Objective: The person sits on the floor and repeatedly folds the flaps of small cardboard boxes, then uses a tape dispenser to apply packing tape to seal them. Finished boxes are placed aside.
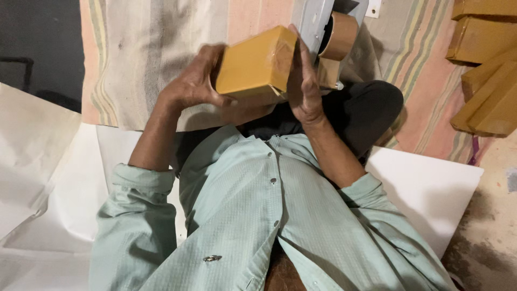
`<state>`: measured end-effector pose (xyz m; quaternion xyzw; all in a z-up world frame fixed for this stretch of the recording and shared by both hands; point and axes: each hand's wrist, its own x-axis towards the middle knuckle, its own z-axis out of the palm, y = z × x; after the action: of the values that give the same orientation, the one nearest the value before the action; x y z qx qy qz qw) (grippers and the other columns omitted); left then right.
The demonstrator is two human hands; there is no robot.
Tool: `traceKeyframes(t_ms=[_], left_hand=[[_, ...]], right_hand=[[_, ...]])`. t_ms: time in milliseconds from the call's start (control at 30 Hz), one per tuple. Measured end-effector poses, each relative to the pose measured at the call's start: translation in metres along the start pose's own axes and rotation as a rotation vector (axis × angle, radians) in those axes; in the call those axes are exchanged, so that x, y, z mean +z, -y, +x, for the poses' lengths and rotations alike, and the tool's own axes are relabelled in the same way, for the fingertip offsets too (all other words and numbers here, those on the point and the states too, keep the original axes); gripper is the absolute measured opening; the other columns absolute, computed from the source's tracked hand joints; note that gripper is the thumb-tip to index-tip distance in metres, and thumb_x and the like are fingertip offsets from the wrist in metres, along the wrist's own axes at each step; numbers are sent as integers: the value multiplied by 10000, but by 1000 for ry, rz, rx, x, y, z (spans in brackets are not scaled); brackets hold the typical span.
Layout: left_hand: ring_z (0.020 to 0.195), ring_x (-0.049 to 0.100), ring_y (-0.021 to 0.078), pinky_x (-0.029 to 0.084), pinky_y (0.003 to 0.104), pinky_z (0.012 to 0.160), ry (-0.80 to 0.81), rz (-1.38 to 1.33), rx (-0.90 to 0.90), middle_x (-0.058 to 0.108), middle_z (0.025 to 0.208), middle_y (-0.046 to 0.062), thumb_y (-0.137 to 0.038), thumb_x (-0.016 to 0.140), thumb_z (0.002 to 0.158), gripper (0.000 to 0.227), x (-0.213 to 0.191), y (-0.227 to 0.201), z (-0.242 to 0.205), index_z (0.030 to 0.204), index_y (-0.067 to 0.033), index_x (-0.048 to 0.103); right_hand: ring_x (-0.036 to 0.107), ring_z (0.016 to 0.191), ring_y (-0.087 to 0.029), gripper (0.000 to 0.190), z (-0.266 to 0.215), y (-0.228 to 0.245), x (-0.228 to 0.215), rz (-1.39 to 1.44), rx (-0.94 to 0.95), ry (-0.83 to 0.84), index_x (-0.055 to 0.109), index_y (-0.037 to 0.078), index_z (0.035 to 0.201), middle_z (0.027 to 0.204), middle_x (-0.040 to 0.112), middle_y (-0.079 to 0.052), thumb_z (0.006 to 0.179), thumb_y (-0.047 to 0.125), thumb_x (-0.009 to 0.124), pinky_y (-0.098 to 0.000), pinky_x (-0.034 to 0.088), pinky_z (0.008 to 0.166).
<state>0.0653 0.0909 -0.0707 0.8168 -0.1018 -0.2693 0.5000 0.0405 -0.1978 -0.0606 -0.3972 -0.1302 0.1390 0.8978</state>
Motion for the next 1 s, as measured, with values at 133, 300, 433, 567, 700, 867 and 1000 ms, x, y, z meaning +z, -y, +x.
traceKeyframes(t_ms=[133, 300, 433, 567, 700, 867, 1000], left_hand=[[1444, 455, 417, 352, 530, 1173, 340, -285, -48, 485, 1538, 244, -466, 841, 575, 1219, 14, 3, -14, 1599, -19, 355], [1418, 456, 355, 386, 470, 1164, 153, -635, -79, 471, 1535, 255, -457, 790, 835, 987, 47, 6, -16, 1574, 16, 339], [1222, 606, 255, 521, 412, 1060, -351, -577, 120, 610, 1331, 199, -446, 657, 1026, 697, 72, -1, 1, 1501, 3, 413], [940, 648, 176, 547, 353, 815, -602, -417, -40, 687, 1060, 120, -487, 547, 1045, 546, 82, -23, 22, 1316, -13, 536], [795, 580, 180, 511, 350, 687, -627, -352, -190, 659, 879, 132, -478, 576, 1041, 500, 85, -37, 16, 1127, 13, 623], [755, 653, 151, 554, 312, 665, -667, -368, -137, 701, 878, 85, -334, 547, 984, 451, 84, -46, 22, 1212, 49, 619], [718, 631, 170, 557, 326, 627, -687, -400, -110, 701, 881, 127, -228, 471, 943, 583, 90, -44, 29, 1440, 75, 494]], right_hand=[[488, 1425, -199, 940, 10, 9, 3, -465, -88, 75, 291, 104, 1635, 1565, 498, -93, 920, 237, 887, -375, 436, 1252], [654, 1229, -193, 577, 8, -8, -4, -693, -110, -185, 482, 39, 1490, 1299, 615, -129, 1005, 56, 796, -344, 604, 1075], [660, 1146, -167, 500, 11, -32, -9, -857, 51, -217, 455, 46, 1353, 1227, 636, -107, 977, 127, 774, -313, 605, 973], [631, 1020, -143, 336, 17, -55, -16, -796, 153, -332, 517, 39, 1309, 1113, 648, -58, 1094, 267, 638, -291, 558, 904], [637, 898, -135, 352, 13, -61, -24, -592, 220, -433, 625, 25, 1185, 999, 682, -55, 1043, 347, 644, -294, 542, 817], [584, 943, -161, 201, 23, -54, -24, -541, 145, -456, 614, -17, 1161, 1005, 611, -80, 1042, 145, 603, -315, 505, 877], [637, 970, -140, 366, 32, -58, -16, -443, -38, -373, 622, 52, 1287, 1071, 700, -50, 954, -47, 505, -298, 538, 938]])
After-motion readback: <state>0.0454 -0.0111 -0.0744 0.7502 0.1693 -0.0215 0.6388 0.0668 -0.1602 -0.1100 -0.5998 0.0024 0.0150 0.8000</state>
